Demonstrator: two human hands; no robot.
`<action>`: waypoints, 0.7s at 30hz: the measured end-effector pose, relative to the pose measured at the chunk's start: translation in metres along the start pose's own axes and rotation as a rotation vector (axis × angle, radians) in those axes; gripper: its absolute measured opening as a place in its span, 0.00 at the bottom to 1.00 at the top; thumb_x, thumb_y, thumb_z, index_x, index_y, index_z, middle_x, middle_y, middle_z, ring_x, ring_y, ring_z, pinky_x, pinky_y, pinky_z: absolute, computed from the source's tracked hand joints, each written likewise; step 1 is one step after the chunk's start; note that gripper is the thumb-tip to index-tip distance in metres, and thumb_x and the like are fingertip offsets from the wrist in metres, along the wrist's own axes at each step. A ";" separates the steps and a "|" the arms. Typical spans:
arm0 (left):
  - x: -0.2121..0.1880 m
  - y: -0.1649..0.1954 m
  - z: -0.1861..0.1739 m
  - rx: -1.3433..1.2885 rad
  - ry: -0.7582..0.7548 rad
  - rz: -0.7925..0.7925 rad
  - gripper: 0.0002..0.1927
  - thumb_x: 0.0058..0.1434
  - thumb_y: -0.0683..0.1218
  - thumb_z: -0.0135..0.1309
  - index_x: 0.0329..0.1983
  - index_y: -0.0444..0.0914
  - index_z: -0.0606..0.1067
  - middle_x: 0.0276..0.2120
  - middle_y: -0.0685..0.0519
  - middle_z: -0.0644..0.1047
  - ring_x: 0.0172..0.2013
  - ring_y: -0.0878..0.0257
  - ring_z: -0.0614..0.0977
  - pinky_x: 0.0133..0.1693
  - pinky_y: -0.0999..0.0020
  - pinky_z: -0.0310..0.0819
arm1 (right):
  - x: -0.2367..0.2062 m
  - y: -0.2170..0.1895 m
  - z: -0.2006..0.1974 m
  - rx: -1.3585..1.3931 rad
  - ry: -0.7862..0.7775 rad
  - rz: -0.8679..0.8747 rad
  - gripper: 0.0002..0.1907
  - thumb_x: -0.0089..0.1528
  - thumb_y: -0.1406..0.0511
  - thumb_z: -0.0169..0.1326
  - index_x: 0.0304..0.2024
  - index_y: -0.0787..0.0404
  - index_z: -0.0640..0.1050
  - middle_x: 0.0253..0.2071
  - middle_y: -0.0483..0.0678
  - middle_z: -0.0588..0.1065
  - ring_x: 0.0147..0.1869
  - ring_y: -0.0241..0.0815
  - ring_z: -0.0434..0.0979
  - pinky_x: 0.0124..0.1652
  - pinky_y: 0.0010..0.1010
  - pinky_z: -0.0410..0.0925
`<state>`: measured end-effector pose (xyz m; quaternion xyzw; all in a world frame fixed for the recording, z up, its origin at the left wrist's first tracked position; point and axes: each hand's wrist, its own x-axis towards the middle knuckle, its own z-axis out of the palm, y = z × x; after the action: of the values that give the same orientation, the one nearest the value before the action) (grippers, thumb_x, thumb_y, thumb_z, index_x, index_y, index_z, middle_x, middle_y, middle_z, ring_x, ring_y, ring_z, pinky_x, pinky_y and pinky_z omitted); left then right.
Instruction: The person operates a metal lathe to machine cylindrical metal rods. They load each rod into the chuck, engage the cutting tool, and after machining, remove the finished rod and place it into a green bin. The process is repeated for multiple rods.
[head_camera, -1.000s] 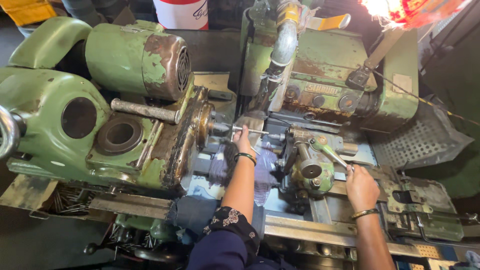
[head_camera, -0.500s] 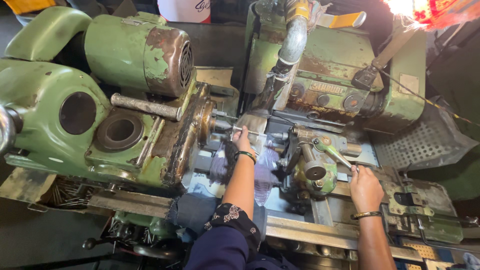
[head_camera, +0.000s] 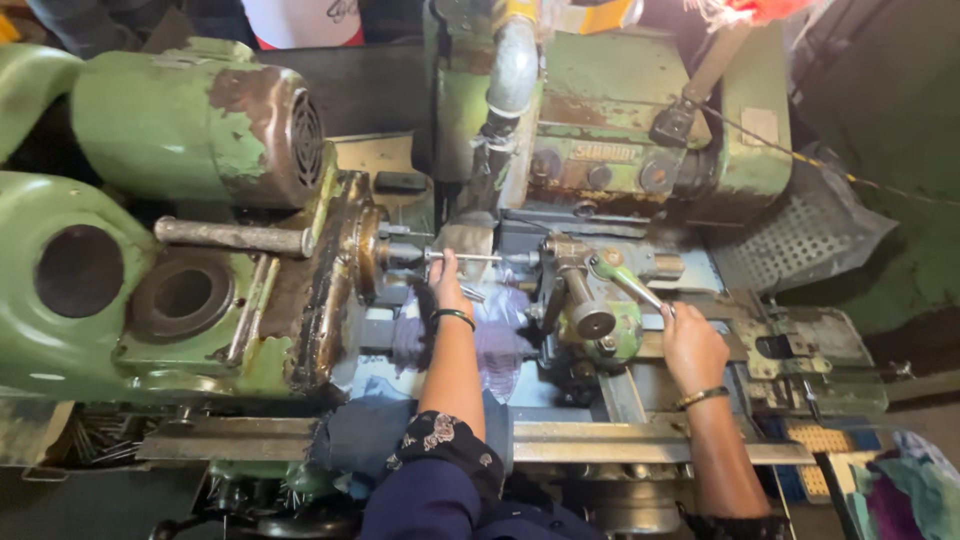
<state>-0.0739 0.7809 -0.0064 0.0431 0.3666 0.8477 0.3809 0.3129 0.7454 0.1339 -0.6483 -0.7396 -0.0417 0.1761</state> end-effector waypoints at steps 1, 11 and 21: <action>0.000 -0.001 -0.001 -0.009 -0.004 0.002 0.15 0.65 0.51 0.60 0.47 0.35 0.77 0.40 0.57 0.76 0.43 0.66 0.74 0.48 0.67 0.68 | -0.003 -0.002 -0.004 -0.009 -0.002 -0.003 0.16 0.70 0.54 0.47 0.43 0.55 0.79 0.40 0.52 0.78 0.38 0.63 0.79 0.36 0.54 0.71; 0.003 -0.008 -0.008 0.019 0.010 0.001 0.18 0.65 0.52 0.61 0.48 0.34 0.77 0.41 0.57 0.76 0.45 0.67 0.73 0.52 0.67 0.66 | 0.015 0.006 -0.007 0.087 0.072 -0.074 0.14 0.71 0.56 0.49 0.42 0.58 0.78 0.41 0.54 0.75 0.44 0.62 0.76 0.40 0.54 0.70; 0.004 -0.002 0.003 0.000 0.065 -0.256 0.25 0.61 0.62 0.57 0.53 0.42 0.76 0.43 0.57 0.74 0.45 0.63 0.73 0.51 0.62 0.67 | 0.005 0.001 -0.020 0.233 0.429 -0.196 0.15 0.73 0.62 0.49 0.57 0.58 0.81 0.67 0.62 0.68 0.67 0.61 0.66 0.63 0.48 0.63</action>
<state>-0.0749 0.7865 -0.0060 -0.0315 0.3814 0.7932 0.4737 0.3178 0.7448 0.1541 -0.5252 -0.7443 -0.1096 0.3976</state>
